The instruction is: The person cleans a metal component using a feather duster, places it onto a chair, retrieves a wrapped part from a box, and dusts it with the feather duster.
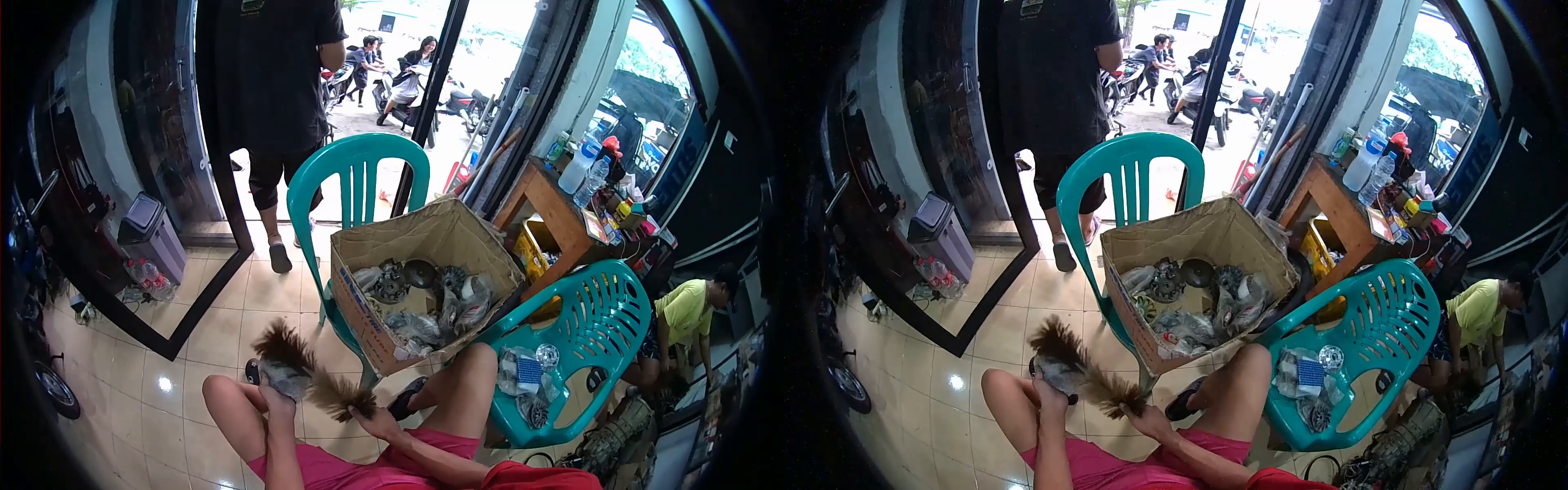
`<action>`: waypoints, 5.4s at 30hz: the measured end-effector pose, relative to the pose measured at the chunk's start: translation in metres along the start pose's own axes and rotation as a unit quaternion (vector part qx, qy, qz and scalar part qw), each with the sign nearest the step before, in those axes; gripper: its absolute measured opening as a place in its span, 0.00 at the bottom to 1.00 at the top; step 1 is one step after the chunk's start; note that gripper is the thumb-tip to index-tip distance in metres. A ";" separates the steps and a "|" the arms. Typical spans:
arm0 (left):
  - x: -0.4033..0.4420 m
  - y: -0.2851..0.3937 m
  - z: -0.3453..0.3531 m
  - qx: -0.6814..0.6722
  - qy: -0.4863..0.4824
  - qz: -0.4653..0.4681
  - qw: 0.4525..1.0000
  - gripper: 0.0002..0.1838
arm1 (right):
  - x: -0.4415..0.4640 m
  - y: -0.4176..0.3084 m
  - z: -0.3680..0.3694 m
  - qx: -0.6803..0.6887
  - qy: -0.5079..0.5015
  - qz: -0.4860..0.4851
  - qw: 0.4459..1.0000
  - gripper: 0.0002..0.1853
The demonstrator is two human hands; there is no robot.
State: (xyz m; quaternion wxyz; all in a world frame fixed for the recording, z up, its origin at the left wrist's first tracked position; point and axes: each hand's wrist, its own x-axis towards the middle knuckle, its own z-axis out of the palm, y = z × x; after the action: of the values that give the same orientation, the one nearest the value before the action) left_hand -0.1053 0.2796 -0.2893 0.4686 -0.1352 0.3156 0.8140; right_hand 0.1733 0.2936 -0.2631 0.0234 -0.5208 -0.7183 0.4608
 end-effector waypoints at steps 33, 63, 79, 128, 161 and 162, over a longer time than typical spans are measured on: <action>-0.017 0.008 0.016 0.010 -0.055 -0.031 0.998 0.28 | -0.010 -0.021 -0.020 0.075 -0.061 0.074 0.993 0.39; -0.007 0.004 0.006 0.005 -0.002 -0.011 1.000 0.30 | 0.000 -0.005 -0.011 0.010 -0.033 0.059 0.998 0.40; -0.008 0.005 0.010 -0.012 0.038 -0.008 0.999 0.27 | -0.012 -0.027 -0.013 -0.018 -0.013 -0.045 0.999 0.35; -0.012 0.001 0.013 -0.050 -0.046 -0.024 0.997 0.28 | -0.008 -0.012 -0.004 0.083 0.019 -0.087 0.993 0.38; -0.021 0.012 0.020 -0.076 -0.048 -0.031 0.995 0.29 | 0.012 0.023 0.012 -0.025 0.074 -0.057 0.995 0.34; -0.022 0.013 0.021 -0.075 -0.029 -0.032 0.996 0.29 | 0.013 0.025 0.013 -0.047 0.088 -0.067 0.993 0.33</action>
State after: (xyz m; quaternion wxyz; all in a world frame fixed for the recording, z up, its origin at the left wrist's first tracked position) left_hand -0.1026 0.2733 -0.2569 0.4917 -0.1562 0.2358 0.8235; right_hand 0.1788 0.2956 -0.2937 0.0925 -0.5105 -0.7674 0.3766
